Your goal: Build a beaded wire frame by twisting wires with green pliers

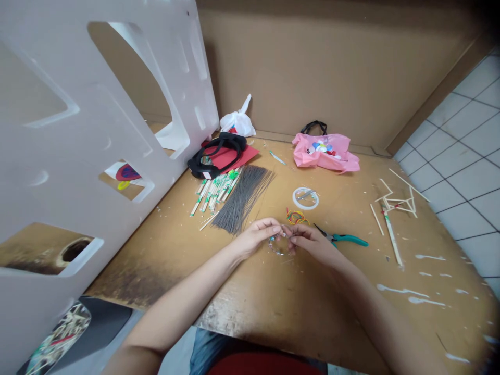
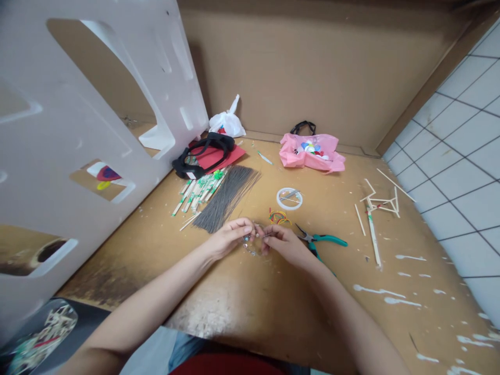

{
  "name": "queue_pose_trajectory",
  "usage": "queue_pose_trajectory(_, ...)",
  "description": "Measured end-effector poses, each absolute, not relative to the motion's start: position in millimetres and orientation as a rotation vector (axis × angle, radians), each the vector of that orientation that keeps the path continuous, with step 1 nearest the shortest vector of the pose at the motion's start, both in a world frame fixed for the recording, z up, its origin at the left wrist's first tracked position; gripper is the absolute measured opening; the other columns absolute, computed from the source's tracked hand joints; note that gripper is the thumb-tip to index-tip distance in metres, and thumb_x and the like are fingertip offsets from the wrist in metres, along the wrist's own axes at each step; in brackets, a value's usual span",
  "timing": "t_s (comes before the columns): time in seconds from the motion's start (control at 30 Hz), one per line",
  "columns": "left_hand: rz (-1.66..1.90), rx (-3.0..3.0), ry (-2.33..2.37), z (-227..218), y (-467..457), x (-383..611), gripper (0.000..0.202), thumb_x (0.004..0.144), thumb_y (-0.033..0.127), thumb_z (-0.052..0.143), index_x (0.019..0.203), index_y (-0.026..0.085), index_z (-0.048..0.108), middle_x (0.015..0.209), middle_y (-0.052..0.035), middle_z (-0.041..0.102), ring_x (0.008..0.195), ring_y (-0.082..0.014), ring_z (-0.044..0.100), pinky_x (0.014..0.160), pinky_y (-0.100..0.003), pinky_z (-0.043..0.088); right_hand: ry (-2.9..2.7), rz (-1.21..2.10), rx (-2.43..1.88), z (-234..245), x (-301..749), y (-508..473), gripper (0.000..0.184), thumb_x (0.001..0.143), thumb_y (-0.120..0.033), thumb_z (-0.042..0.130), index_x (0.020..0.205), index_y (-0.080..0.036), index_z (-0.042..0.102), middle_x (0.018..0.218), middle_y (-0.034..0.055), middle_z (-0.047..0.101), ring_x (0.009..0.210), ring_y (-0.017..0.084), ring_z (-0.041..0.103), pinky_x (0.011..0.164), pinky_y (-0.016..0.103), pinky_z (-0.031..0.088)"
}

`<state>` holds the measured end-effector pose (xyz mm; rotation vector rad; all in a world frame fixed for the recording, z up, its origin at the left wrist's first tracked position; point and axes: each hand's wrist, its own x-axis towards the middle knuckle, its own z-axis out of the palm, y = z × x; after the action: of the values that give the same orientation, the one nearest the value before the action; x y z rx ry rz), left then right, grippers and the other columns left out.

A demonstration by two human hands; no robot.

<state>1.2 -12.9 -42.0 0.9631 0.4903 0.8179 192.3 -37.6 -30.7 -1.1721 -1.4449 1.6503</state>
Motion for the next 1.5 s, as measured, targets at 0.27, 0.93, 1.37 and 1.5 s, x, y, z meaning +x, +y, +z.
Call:
queue_pose_trajectory(0.27, 0.83, 0.863, 0.489, -43, -15, 5, 0.027, 0.072, 0.037, 0.073, 0.074, 0.012, 0.063, 0.083, -0.0071, 0.068, 0.075, -0.0133, 0.058, 0.072, -0.025, 0.039, -1.536, 1.51, -1.255, -27, 188, -40, 0.013, 0.074, -0.032, 0.057, 0.075, -0.02, 0.057, 0.069, -0.0001, 0.062, 0.064, 0.015, 0.059, 0.068, 0.032, 0.049)
queue_pose_trajectory(0.93, 0.864, 0.949, 0.552, -34, -22, 6, 0.026, 0.075, 0.038, 0.07, 0.075, 0.013, 0.065, 0.084, -0.0065, 0.069, 0.078, -0.013, 0.058, 0.072, -0.024, 0.039, -1.877, 0.802, -1.414, -12, 202, -77, 0.056, 0.08, -0.04, 0.061, 0.13, -0.024, 0.042, 0.107, 0.0085, 0.067, 0.098, 0.022, 0.063, 0.087, 0.043, 0.05)
queue_pose_trajectory(1.37, 0.843, 0.665, 0.483, -38, -20, 7, 0.026, 0.067, 0.033, 0.076, 0.07, 0.012, 0.061, 0.079, -0.008, 0.07, 0.072, -0.0125, 0.059, 0.069, -0.024, 0.041, -1.499, 1.394, -1.302, -15, 185, -59, 0.027, 0.079, -0.039, 0.06, 0.098, -0.021, 0.051, 0.069, -0.0021, 0.062, 0.058, 0.015, 0.062, 0.063, 0.033, 0.051)
queue_pose_trajectory(1.5, 0.836, 0.638, 0.523, -42, -18, 7, 0.026, 0.064, 0.032, 0.079, 0.071, 0.012, 0.063, 0.081, -0.0065, 0.069, 0.071, -0.0123, 0.061, 0.072, -0.025, 0.043, -1.475, 1.435, -1.3, -18, 187, -54, 0.027, 0.077, -0.042, 0.061, 0.09, -0.02, 0.054, 0.069, -0.0023, 0.059, 0.056, 0.013, 0.059, 0.06, 0.031, 0.05)
